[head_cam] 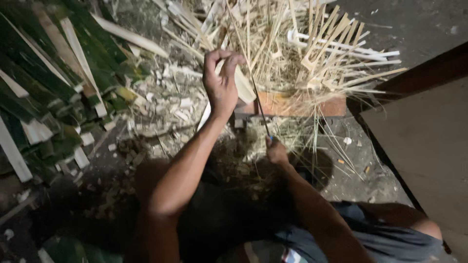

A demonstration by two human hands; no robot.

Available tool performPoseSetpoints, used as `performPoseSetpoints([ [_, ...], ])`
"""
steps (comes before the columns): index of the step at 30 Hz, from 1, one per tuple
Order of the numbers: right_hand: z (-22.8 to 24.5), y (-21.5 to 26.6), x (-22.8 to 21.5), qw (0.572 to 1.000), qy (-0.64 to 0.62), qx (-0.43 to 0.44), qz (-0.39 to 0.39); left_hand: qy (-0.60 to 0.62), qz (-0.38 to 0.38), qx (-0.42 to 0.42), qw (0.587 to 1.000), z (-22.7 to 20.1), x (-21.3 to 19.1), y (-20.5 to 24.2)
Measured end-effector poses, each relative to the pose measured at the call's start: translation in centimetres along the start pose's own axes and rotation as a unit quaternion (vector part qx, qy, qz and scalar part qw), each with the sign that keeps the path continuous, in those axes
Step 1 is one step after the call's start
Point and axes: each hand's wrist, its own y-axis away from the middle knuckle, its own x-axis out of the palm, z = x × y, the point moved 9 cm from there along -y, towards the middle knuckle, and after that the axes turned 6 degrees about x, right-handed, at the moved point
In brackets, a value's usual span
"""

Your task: The person splits bamboo stalks into thin strips using a machete. They repeatedly position the bamboo on a wooden block and strike it to produce narrow strips, then later hollows out a bamboo segment by scraping the interior.

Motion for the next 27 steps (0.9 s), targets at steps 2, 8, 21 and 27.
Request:
performPoseSetpoints([
  [2, -1.0, -1.0, -0.3, 1.0, 0.002, -0.004, 0.008, -0.008, 0.026, 0.035, 0.999, -1.2, 0.5, -0.8],
  [8, 7.0, 5.8, -5.5, 0.967, -0.23, -0.059, 0.093, -0.286, 0.142, 0.195, 0.927, -2.4, 2.8, -0.9],
  [21, 11.5, 6.3, -5.7, 0.974, -0.175, -0.133, -0.046, -0.317, 0.011, 0.145, 0.937, 1.8, 0.2, 0.1],
  [27, 0.5, -2.0, -0.6, 0.997, 0.011, -0.03, -0.07, -0.273, 0.066, 0.177, 0.943, 0.5, 1.2, -0.6],
])
